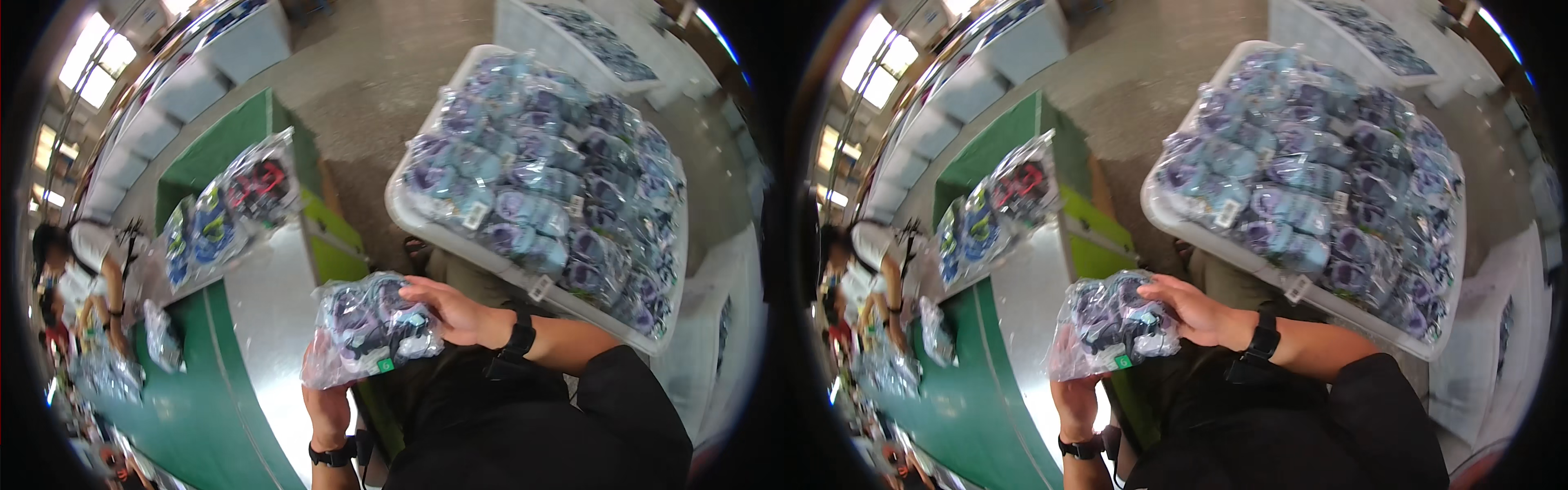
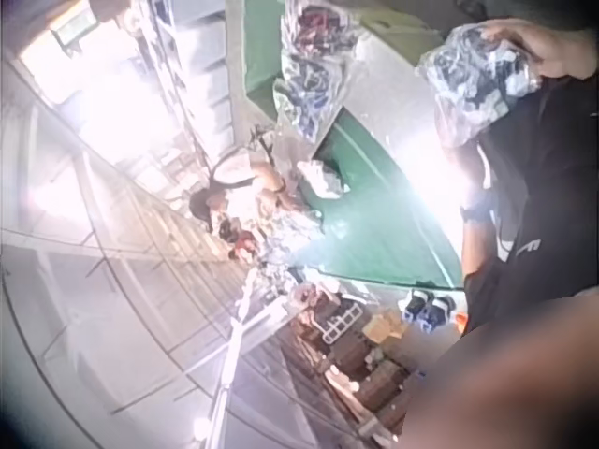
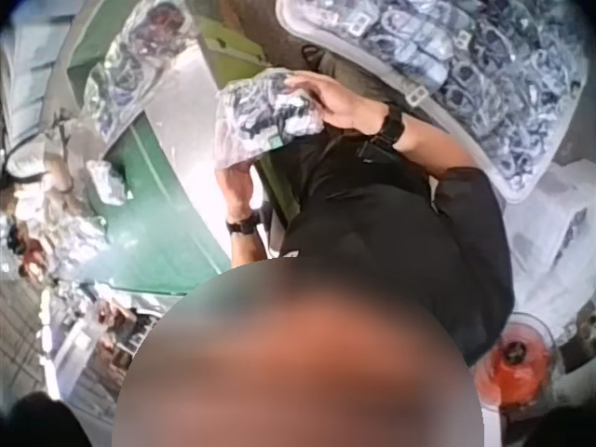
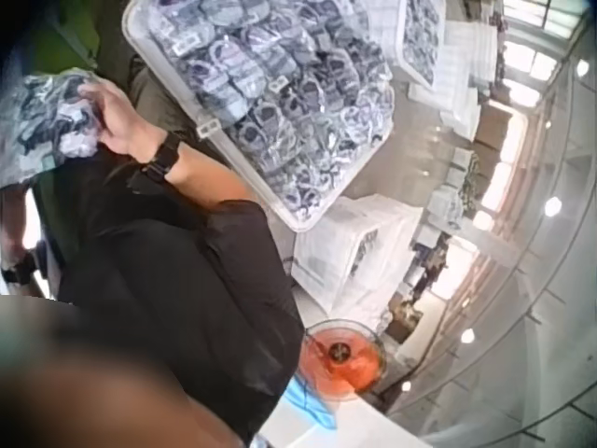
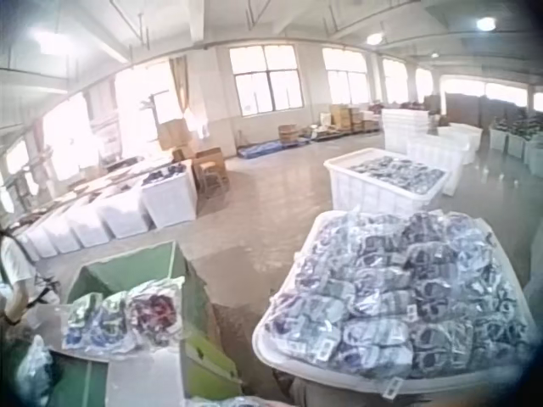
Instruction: The person picks packaged shoes from a conveyor belt and places them into large white bins. They handle multiple pairs of shoes in plastic packaging, moving them from the belt to bins, and later reposition an empty bin to continue the process.
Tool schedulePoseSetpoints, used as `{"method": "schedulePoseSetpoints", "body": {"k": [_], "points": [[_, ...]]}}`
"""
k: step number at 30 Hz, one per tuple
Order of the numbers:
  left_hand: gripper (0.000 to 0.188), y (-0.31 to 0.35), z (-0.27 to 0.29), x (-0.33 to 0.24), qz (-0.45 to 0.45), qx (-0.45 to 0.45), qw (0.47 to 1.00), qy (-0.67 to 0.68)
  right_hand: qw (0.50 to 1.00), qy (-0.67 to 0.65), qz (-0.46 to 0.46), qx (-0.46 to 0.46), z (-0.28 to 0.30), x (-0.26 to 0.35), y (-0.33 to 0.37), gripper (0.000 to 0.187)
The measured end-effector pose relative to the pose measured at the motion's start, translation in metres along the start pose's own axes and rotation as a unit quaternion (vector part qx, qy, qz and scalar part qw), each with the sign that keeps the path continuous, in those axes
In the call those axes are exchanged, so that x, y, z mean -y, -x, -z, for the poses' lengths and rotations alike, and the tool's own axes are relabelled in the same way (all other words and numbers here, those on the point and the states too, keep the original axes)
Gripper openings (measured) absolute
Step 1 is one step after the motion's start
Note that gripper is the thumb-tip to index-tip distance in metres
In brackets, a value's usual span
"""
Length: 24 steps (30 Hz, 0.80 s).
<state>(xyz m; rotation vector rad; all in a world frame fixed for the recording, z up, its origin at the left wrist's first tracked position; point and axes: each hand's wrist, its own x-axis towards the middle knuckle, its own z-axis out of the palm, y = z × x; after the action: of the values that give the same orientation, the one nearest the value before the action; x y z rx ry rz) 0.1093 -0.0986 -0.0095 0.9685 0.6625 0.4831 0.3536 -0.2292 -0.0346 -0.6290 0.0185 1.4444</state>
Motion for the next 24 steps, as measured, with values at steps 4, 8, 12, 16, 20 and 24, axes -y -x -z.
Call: {"method": "schedulePoseSetpoints", "body": {"k": [4, 8, 12, 16, 20, 24], "points": [[0.063, -0.021, -0.001, 0.01, -0.065, 0.002, 0.992, -0.109, 0.998, 0.003, 0.053, -0.033, 0.014, 0.016, 0.037, 0.057], [0.055, -0.029, 0.012, 0.005, -0.014, -0.014, 0.98, -0.198, 0.98, 0.106, 0.146, -0.084, 0.037, 0.061, 0.115, 0.069], [0.047, -0.034, 0.03, 0.008, -0.046, -0.014, 0.96, -0.277, 0.957, 0.087, 0.265, -0.076, 0.056, 0.113, 0.194, 0.082], [0.042, -0.038, 0.042, 0.018, -0.031, -0.053, 0.958, -0.279, 0.823, 0.179, 0.438, -0.312, 0.102, 0.146, 0.279, 0.064], [0.039, -0.034, 0.042, 0.021, -0.024, -0.073, 0.955, -0.287, 0.706, 0.036, 0.581, -0.404, 0.193, 0.179, 0.324, 0.04], [0.036, -0.031, 0.038, 0.021, -0.041, -0.086, 0.957, -0.274, 0.582, 0.024, 0.454, -0.674, 0.259, 0.164, 0.327, 0.073]]}}
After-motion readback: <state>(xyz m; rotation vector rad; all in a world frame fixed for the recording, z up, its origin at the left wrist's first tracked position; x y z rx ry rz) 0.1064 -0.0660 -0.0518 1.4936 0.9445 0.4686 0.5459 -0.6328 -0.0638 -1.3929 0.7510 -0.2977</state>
